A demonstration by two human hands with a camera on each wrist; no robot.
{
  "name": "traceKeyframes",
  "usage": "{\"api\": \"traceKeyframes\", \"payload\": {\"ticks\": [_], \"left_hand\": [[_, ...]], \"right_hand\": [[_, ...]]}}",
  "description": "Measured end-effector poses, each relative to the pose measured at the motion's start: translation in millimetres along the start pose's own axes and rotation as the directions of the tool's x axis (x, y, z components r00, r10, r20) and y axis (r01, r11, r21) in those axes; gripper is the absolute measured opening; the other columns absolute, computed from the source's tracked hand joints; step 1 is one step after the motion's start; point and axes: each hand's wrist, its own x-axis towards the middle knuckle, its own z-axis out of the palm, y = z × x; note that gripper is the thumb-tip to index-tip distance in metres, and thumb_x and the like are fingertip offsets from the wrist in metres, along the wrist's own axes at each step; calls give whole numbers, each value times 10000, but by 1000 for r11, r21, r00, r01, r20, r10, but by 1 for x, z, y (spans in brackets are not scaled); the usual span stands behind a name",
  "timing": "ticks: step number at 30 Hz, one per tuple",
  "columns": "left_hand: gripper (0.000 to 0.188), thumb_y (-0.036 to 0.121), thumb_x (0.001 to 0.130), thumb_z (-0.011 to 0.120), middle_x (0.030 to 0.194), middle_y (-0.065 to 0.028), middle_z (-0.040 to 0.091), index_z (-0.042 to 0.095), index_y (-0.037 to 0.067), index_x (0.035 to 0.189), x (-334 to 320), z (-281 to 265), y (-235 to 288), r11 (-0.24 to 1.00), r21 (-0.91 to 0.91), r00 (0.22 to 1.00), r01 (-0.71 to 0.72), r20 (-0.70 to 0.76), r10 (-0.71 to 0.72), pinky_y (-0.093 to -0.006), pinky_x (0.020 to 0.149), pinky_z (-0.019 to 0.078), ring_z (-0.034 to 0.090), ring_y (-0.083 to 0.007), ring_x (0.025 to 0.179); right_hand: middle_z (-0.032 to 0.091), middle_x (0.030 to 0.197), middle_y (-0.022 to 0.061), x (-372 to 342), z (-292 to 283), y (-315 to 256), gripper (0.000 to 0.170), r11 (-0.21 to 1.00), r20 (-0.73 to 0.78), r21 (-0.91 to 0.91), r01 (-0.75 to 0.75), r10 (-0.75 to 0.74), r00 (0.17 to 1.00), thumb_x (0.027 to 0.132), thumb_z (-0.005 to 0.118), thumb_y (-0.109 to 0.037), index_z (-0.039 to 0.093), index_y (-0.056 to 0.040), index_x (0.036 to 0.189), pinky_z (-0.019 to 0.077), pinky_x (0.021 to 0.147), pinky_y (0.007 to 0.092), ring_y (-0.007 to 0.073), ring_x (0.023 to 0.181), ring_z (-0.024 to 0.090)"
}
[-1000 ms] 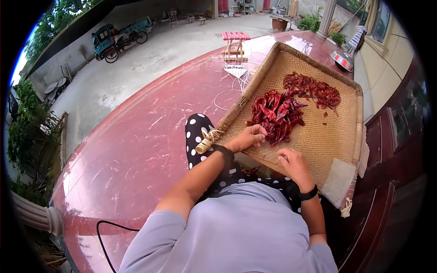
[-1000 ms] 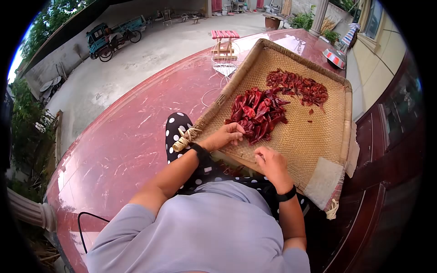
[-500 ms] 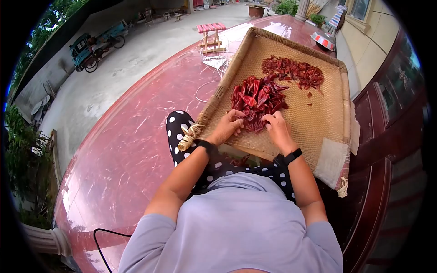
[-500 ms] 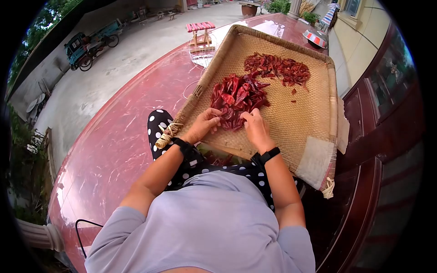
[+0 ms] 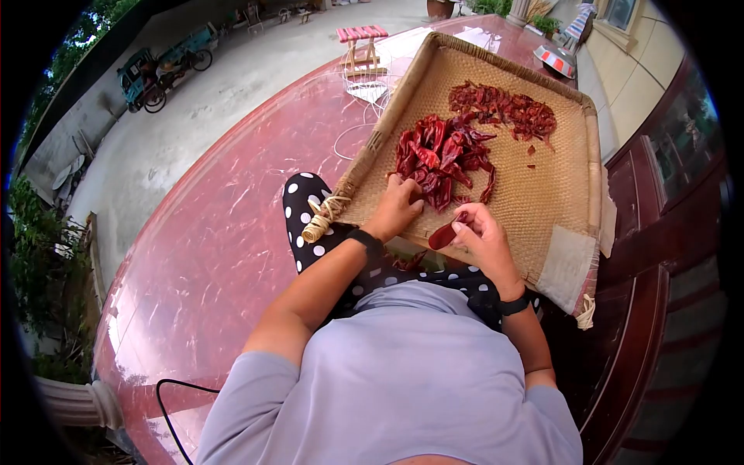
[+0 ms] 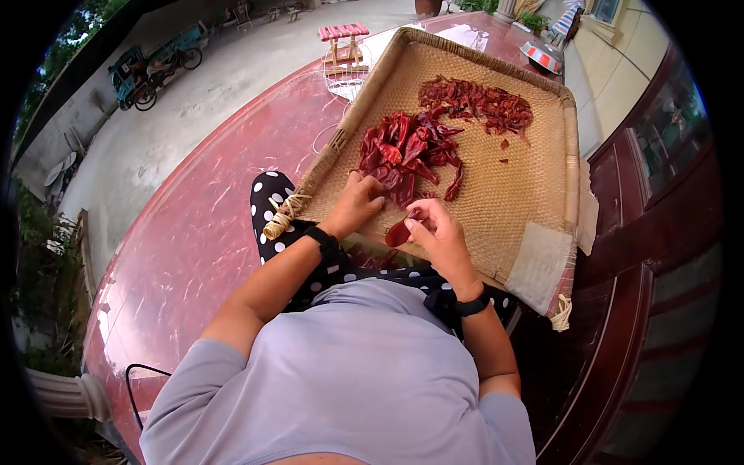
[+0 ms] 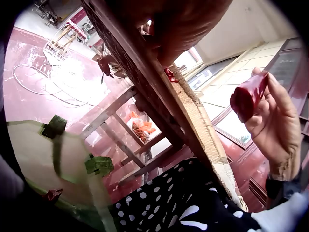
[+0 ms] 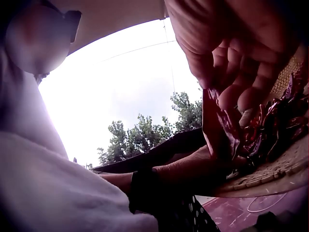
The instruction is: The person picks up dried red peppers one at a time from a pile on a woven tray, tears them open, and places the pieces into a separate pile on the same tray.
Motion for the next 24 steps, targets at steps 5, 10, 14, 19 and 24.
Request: {"api": "traceKeyframes", "payload": {"ticks": [5, 10, 14, 19, 24], "left_hand": [[342, 142, 737, 788, 1061, -209, 431, 523, 19, 915, -1, 4, 11, 994, 111, 997, -16, -76, 24, -423, 833, 485, 522, -375, 929], [355, -22, 708, 588, 1092, -269, 388, 427, 14, 1023, 0, 12, 9, 986, 152, 988, -61, -132, 81, -551, 784, 492, 532, -507, 877], [400, -16, 708, 607, 1071, -245, 389, 431, 27, 1064, 0, 11, 6, 1000, -20, 978, 1, -208, -5, -508, 828, 461, 498, -480, 940], [321, -13, 718, 598, 966, -88, 470, 492, 33, 1017, 3, -3, -12, 840, -539, 994, 67, -33, -101, -300, 806, 437, 508, -211, 897], [263, 16, 735, 587, 947, -2, 537, 566, 54, 995, 4, -19, -10, 660, -719, 967, 221, 252, -49, -238, 804, 426, 507, -104, 879]], "right_hand": [[667, 993, 115, -6, 4, 23, 275, 958, 277, -287, -5, 88, 957, 877, 665, -117, 590, -10, 1119, 520, 707, 292, 133, 763, 639], [656, 1065, 96, -1, 4, 16, 350, 944, 249, -331, 16, 71, 966, 850, 670, -87, 588, -10, 1181, 513, 709, 280, 141, 755, 634], [620, 1138, 95, 11, 0, 26, 360, 962, 78, -272, 11, 11, 997, 853, 628, -15, 568, -10, 1207, 508, 700, 280, 140, 742, 636], [546, 1285, 141, 37, 0, 43, 474, 979, -68, -206, 12, -27, 997, 878, 617, -29, 475, -30, 1331, 514, 675, 264, 132, 748, 622], [549, 1269, 148, 46, 22, 27, 478, 993, -99, -118, -9, -2, 995, 930, 596, -116, 452, -45, 1380, 504, 638, 249, 123, 751, 611]]}}
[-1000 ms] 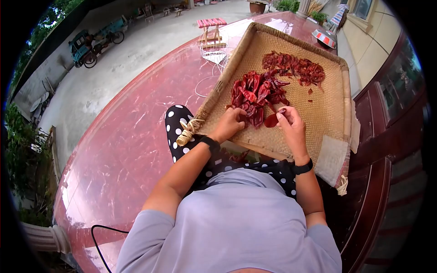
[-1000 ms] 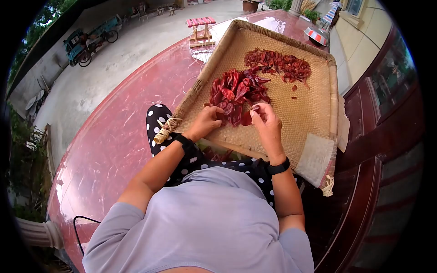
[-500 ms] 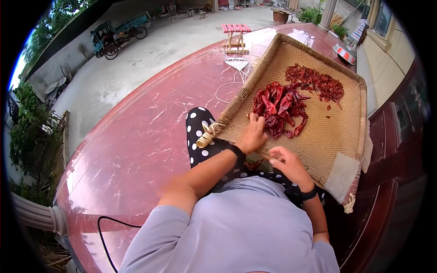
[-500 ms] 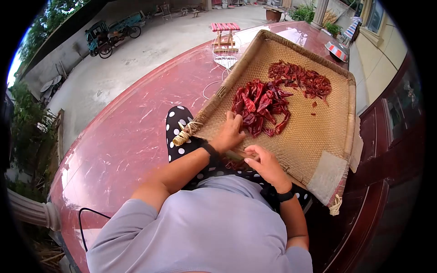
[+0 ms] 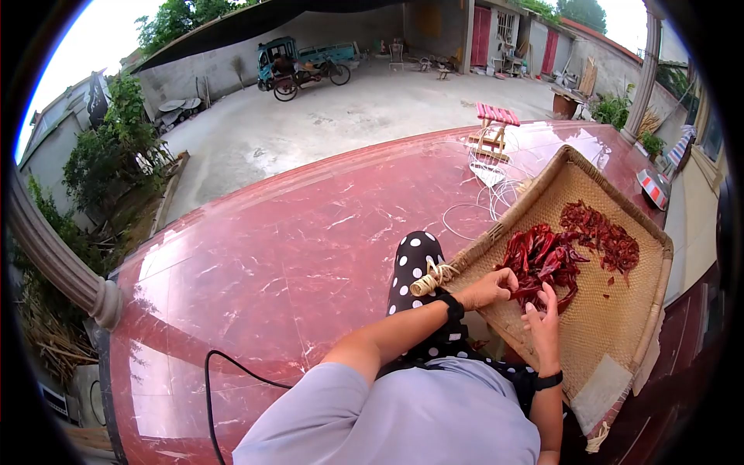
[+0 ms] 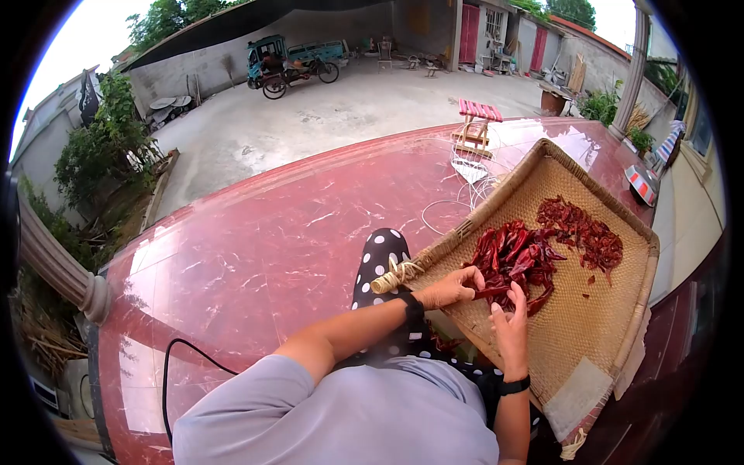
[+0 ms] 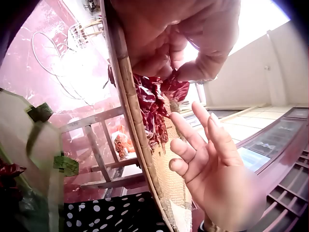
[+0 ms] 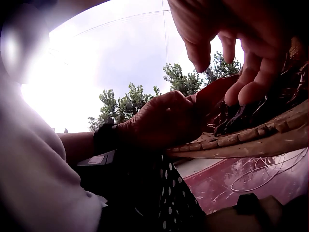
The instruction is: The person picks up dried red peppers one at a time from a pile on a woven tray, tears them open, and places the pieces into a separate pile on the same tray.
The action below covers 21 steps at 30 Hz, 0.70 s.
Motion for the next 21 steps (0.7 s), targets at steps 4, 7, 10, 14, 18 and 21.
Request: {"api": "traceKeyframes", "payload": {"ticks": [4, 7, 10, 14, 18, 21], "left_hand": [[231, 11, 765, 590, 925, 4, 581, 589, 52, 992, 3, -3, -6, 989, -149, 995, -13, 93, 27, -237, 782, 444, 542, -102, 856], [212, 25, 790, 606, 927, 4, 585, 595, 49, 1000, 4, -4, -9, 984, -174, 997, -19, 75, 32, -234, 768, 446, 540, -96, 852], [195, 44, 807, 619, 945, 9, 592, 603, 57, 1001, 4, -1, -5, 991, -128, 998, 43, -36, -48, -225, 760, 442, 538, -87, 848], [242, 56, 820, 617, 993, -19, 600, 612, 46, 1062, 6, 3, -15, 998, 67, 988, -6, -153, 17, -264, 797, 464, 551, -119, 893], [333, 70, 826, 627, 1070, -84, 589, 606, 43, 1157, 10, 4, -23, 914, 390, 982, -108, -99, 158, -319, 860, 476, 568, -186, 951], [385, 110, 821, 663, 1124, -123, 555, 602, 66, 1198, 1, 15, -5, 829, 547, 987, -118, -29, 159, -354, 889, 477, 569, -246, 991]], "right_hand": [[646, 985, 76, 11, -4, 20, 317, 995, 152, 55, -83, 74, 986, 941, 568, -97, 546, -40, 1252, 507, 618, 239, 110, 702, 614], [652, 918, 57, 8, -6, 18, 251, 993, 85, 77, -92, 85, 993, 940, 566, -90, 570, -24, 1183, 504, 617, 231, 101, 664, 604], [661, 905, 45, 0, -17, 3, 229, 998, 37, 46, -43, 41, 998, 937, 572, -86, 581, -18, 1156, 498, 600, 229, 95, 637, 593], [677, 884, 81, -24, -31, -12, 210, 979, 189, -198, 38, 0, 982, 899, 606, -63, 612, -21, 1104, 502, 624, 268, 127, 676, 622], [690, 892, 117, -50, -26, -26, 198, 878, 377, -415, 237, -71, 924, 846, 664, -88, 656, -41, 1038, 516, 648, 343, 209, 724, 665], [685, 896, 123, -59, -20, -28, 215, 804, 448, -511, 305, -54, 892, 819, 691, -110, 671, -65, 1029, 523, 689, 380, 277, 746, 660]]}}
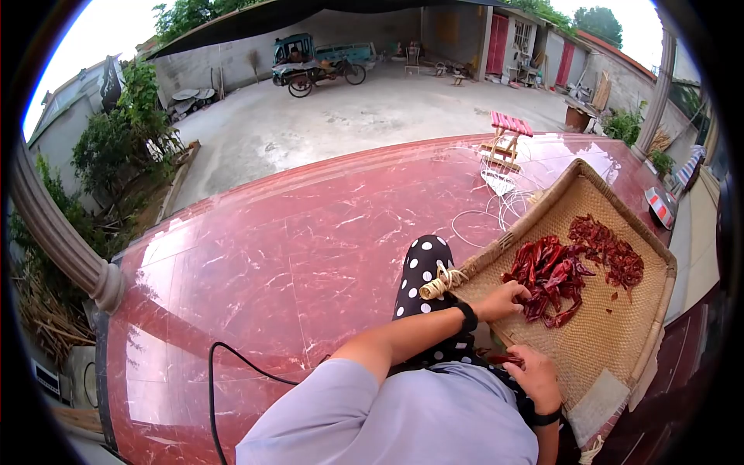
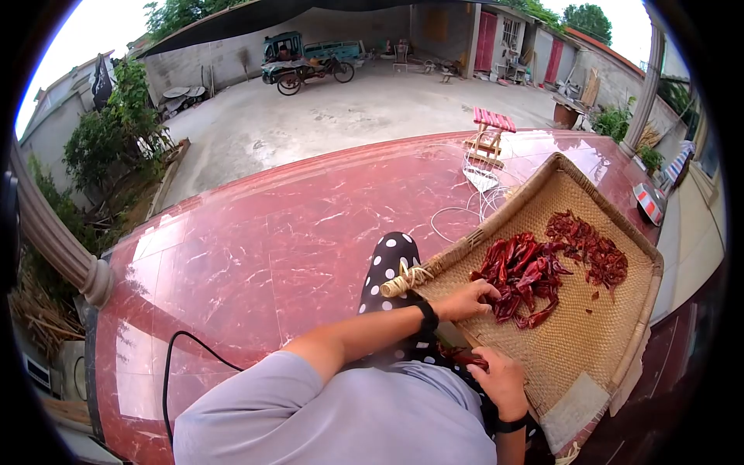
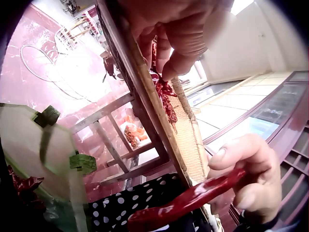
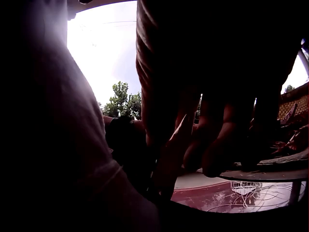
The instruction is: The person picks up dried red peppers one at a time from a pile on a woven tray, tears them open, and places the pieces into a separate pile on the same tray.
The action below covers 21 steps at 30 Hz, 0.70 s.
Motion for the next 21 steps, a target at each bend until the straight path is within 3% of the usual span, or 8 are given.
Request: {"api": "traceKeyframes", "payload": {"ticks": [2, 5, 9, 12, 16, 21], "left_hand": [[416, 145, 815, 688, 1138, -140, 527, 596, 87, 1216, -1, 1, 7, 994, 112, 999, -9, 33, 5, -376, 900, 475, 561, -284, 1017], [460, 187, 807, 710, 1125, -162, 486, 581, 115, 1243, -1, 10, 5, 959, 282, 999, -7, 52, -8, -409, 904, 471, 540, -333, 1041], [467, 181, 803, 702, 1085, -184, 449, 566, 133, 1248, -4, 16, 15, 920, 390, 999, 28, 18, -38, -434, 879, 470, 529, -370, 1013], [404, 154, 786, 667, 1071, -209, 456, 594, 127, 1183, -3, 23, 8, 905, 425, 1000, 4, -21, 5, -467, 822, 479, 550, -394, 979], [331, 134, 785, 637, 1052, -227, 461, 608, 109, 1114, -3, 26, 1, 898, 439, 997, -41, -44, 68, -492, 778, 478, 558, -409, 949], [318, 112, 813, 600, 1036, -232, 466, 582, 95, 1130, -2, 29, -3, 906, 423, 999, -15, -40, 35, -491, 795, 470, 551, -414, 960]], "right_hand": [[676, 913, 128, 2, -9, -17, 224, 986, 130, -49, -159, 164, 978, 816, 691, -112, 670, -68, 1035, 524, 719, 384, 289, 795, 660], [632, 1069, 147, 12, -5, 11, 287, 998, -109, -27, -55, 51, 993, 811, 685, -83, 636, -55, 1093, 504, 845, 395, 319, 964, 628], [478, 1306, 188, 31, -8, 49, 450, 995, -313, -96, -35, 4, 950, 795, 676, -20, 546, -47, 1225, 409, 1024, 430, 393, 1204, 490], [488, 1299, 174, 43, -4, 66, 497, 957, -414, -275, -91, -32, 910, 788, 665, 6, 534, -52, 1264, 434, 1001, 406, 365, 1154, 521], [519, 1275, 185, 51, 0, 84, 552, 942, -308, -309, -134, 34, 951, 794, 689, -24, 507, -83, 1312, 418, 1008, 443, 399, 1164, 496], [554, 1192, 162, 55, 3, 86, 488, 922, -337, -323, -213, 98, 937, 791, 701, -25, 529, -64, 1246, 434, 968, 448, 372, 1120, 514]]}}
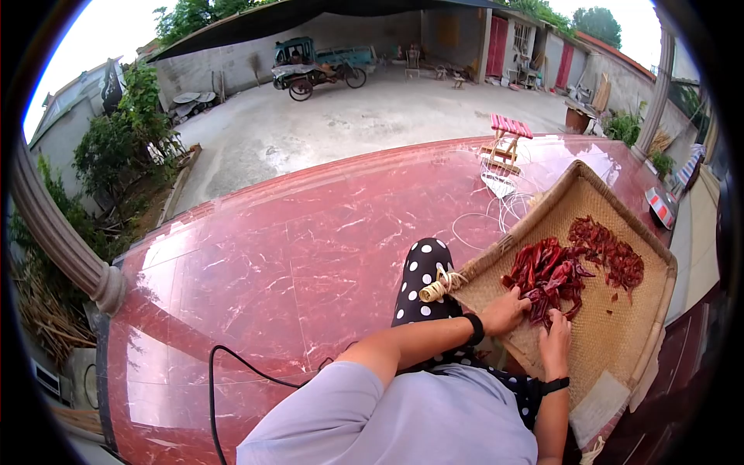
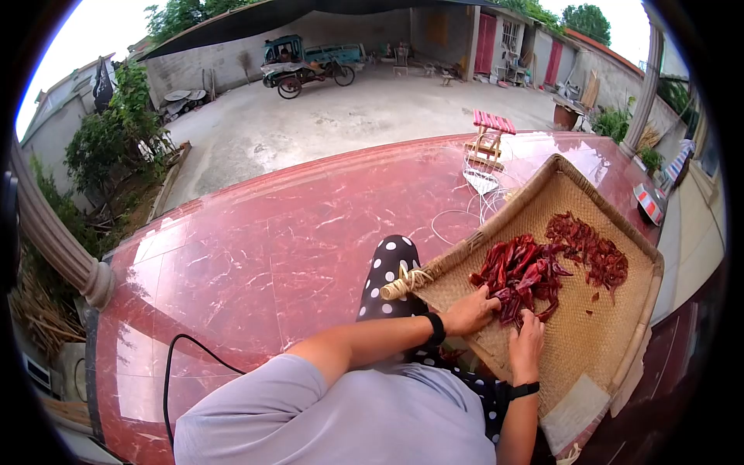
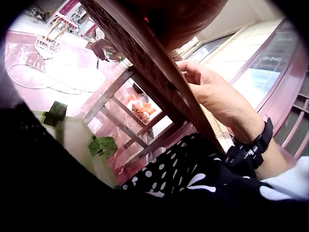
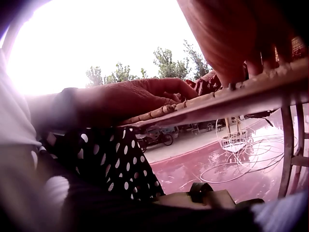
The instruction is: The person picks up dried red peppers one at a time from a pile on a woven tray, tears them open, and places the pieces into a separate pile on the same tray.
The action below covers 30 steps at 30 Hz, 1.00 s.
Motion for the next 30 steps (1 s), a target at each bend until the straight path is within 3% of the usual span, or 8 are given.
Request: {"api": "traceKeyframes", "payload": {"ticks": [4, 7, 10, 16, 19, 22, 25, 30], "left_hand": [[466, 117, 831, 637, 1066, -219, 477, 464, 114, 1263, 2, 3, -1, 998, 26, 999, 53, -11, -53, -484, 821, 475, 554, -416, 970], [498, 107, 834, 629, 1069, -225, 498, 405, 80, 1279, -3, -8, 13, 997, -57, 996, 58, -69, -62, -492, 819, 474, 549, -423, 988], [458, 105, 837, 628, 1066, -228, 515, 420, 50, 1241, 2, 0, 7, 995, -21, 994, 93, -55, -94, -495, 817, 472, 548, -421, 998], [347, 67, 826, 597, 1026, -246, 527, 431, 32, 1129, 6, 5, -2, 995, -23, 994, 92, -56, -93, -505, 839, 464, 549, -443, 986], [354, 72, 829, 598, 1029, -249, 541, 420, 31, 1133, 6, 0, 3, 994, 4, 993, 111, -45, -111, -512, 822, 469, 560, -441, 982], [376, 74, 826, 605, 1017, -252, 564, 405, 26, 1140, 9, 6, 0, 987, -52, 980, 154, -123, -159, -520, 811, 472, 572, -441, 969], [398, 74, 819, 614, 996, -250, 584, 391, 23, 1145, 15, 12, -8, 986, -37, 982, 162, -91, -165, -529, 807, 472, 580, -444, 959], [354, 129, 840, 647, 948, -258, 603, 394, 34, 1068, 14, -4, 2, 981, -42, 980, 190, -46, -191, -529, 784, 467, 591, -458, 944]], "right_hand": [[556, 1153, 154, 4, 2, 7, 404, 997, 79, -69, -42, 47, 996, 804, 700, -22, 551, -51, 1178, 447, 941, 450, 359, 1094, 530], [554, 1142, 148, 1, 3, -2, 329, 997, -112, 47, -62, 67, 991, 829, 690, -45, 573, -42, 1136, 457, 914, 445, 357, 1068, 542], [554, 1137, 146, 2, 12, 10, 255, 998, -116, -54, 17, -23, 993, 851, 674, -73, 590, -39, 1090, 465, 886, 443, 360, 1050, 547], [602, 1034, 158, 7, 16, 22, 200, 1000, -108, 0, -13, 13, 994, 897, 637, -134, 594, -27, 1059, 480, 829, 442, 368, 977, 578], [637, 975, 158, -1, 2, 14, 194, 994, -168, 101, -45, 62, 984, 906, 622, -140, 609, -11, 1050, 488, 800, 422, 356, 912, 606], [667, 947, 154, -13, -12, -4, 173, 904, -171, 427, -9, 90, 981, 902, 611, -116, 636, -6, 1033, 498, 773, 396, 325, 852, 635], [685, 934, 148, -37, -46, -48, 159, 782, 113, 615, -101, 39, 993, 893, 606, -96, 658, -10, 1016, 505, 762, 367, 295, 826, 651], [676, 917, 135, -60, -44, -66, 159, 887, 199, 418, 195, -299, 933, 875, 645, -146, 670, -47, 998, 516, 724, 385, 307, 817, 658]]}}
